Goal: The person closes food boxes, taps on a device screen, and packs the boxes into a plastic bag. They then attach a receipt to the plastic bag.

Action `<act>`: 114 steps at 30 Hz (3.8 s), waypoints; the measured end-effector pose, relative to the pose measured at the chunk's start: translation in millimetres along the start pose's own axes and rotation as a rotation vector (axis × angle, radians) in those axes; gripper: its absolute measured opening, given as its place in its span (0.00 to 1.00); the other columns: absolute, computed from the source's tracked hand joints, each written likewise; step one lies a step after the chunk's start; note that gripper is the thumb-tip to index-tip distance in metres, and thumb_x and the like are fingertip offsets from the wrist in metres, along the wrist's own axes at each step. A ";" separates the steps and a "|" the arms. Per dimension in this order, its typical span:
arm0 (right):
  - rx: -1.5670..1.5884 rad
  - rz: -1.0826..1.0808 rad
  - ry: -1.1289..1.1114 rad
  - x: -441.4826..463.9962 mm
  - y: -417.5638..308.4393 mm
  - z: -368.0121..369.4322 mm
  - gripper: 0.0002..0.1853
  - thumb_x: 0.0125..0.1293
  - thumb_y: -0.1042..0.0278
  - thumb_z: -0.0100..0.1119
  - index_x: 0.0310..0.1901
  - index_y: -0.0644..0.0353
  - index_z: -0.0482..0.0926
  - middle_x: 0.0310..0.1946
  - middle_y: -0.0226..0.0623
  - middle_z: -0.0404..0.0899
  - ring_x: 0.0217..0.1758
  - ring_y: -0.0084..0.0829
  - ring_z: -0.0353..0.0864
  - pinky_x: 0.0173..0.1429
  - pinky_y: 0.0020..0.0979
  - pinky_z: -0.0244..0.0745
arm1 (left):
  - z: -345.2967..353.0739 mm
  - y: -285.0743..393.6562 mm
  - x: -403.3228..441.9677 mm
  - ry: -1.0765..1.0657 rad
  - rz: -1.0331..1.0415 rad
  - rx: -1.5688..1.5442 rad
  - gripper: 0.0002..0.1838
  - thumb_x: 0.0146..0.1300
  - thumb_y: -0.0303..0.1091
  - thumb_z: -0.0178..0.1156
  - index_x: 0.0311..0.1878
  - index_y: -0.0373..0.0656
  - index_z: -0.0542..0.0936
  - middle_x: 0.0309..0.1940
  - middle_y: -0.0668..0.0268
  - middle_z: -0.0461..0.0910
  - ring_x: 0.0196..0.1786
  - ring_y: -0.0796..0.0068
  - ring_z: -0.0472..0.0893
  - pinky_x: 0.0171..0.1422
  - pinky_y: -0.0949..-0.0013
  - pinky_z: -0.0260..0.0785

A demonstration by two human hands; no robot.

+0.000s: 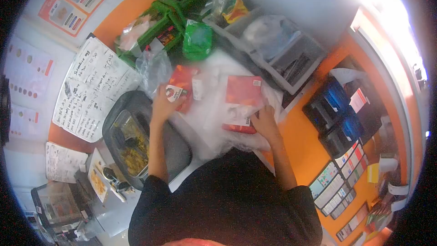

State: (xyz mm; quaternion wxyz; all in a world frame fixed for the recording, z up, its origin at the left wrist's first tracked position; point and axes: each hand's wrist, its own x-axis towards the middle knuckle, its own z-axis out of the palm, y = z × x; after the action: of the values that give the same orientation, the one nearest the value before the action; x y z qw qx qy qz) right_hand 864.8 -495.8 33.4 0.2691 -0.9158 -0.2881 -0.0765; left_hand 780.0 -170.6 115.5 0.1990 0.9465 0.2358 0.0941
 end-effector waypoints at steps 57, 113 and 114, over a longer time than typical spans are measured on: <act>1.851 0.807 -0.179 6.1 -34.3 -79.9 0.24 0.55 0.63 0.49 0.52 0.65 0.64 0.42 0.42 0.75 0.40 0.32 0.78 0.49 0.33 0.73 | 31.5 140.4 -67.3 0.373 0.159 -0.943 0.32 0.50 0.34 0.62 0.56 0.38 0.58 0.58 0.55 0.55 0.60 0.65 0.56 0.60 0.61 0.51; 1.993 0.756 -0.274 50.5 -52.0 -73.4 0.24 0.56 0.63 0.49 0.55 0.57 0.63 0.51 0.37 0.70 0.52 0.33 0.70 0.58 0.39 0.63 | 10.2 151.5 -106.9 -0.514 0.484 0.163 0.15 0.46 0.36 0.59 0.36 0.40 0.71 0.30 0.60 0.72 0.30 0.61 0.75 0.29 0.62 0.66; 1.970 0.735 -0.224 47.5 -55.1 -68.0 0.25 0.55 0.65 0.49 0.56 0.56 0.61 0.52 0.36 0.68 0.53 0.33 0.70 0.57 0.39 0.63 | 9.9 149.8 -109.1 -0.435 0.668 0.085 0.12 0.47 0.34 0.57 0.35 0.41 0.72 0.30 0.60 0.72 0.30 0.60 0.76 0.30 0.61 0.66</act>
State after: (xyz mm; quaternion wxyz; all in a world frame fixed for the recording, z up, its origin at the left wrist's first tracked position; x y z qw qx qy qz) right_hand 873.5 -471.2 129.5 0.8719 -0.3259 0.0490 0.3623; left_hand 749.0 -347.9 160.5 0.1635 0.9763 -0.1290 -0.0588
